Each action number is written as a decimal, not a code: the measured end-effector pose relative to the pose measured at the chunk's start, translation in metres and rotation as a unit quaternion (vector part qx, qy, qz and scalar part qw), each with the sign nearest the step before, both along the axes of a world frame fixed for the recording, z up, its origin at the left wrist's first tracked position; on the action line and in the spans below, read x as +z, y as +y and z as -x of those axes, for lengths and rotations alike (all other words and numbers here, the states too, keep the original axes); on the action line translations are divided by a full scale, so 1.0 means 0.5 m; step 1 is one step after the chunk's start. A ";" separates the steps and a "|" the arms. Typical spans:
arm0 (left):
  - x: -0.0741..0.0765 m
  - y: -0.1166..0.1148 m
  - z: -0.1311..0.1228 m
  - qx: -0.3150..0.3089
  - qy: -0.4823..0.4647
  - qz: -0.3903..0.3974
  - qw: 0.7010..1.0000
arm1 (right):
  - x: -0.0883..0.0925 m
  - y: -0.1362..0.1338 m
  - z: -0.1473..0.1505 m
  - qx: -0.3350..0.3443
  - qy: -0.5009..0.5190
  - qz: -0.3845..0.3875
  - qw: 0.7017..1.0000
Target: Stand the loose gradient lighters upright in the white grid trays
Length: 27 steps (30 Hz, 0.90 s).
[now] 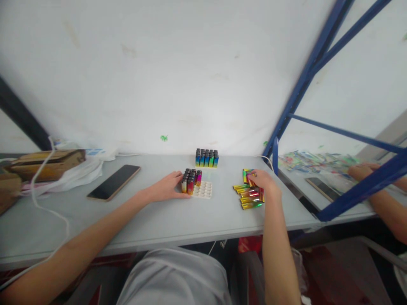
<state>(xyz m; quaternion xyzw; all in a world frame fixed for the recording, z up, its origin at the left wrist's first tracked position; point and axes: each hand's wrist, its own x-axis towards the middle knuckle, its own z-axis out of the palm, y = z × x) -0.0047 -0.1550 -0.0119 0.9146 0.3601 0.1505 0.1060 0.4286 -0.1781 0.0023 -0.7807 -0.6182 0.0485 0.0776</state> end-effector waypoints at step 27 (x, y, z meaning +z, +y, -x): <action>-0.003 0.003 0.001 0.003 -0.001 -0.001 1.000 | 0.006 0.018 0.077 0.075 0.271 -0.177 0.943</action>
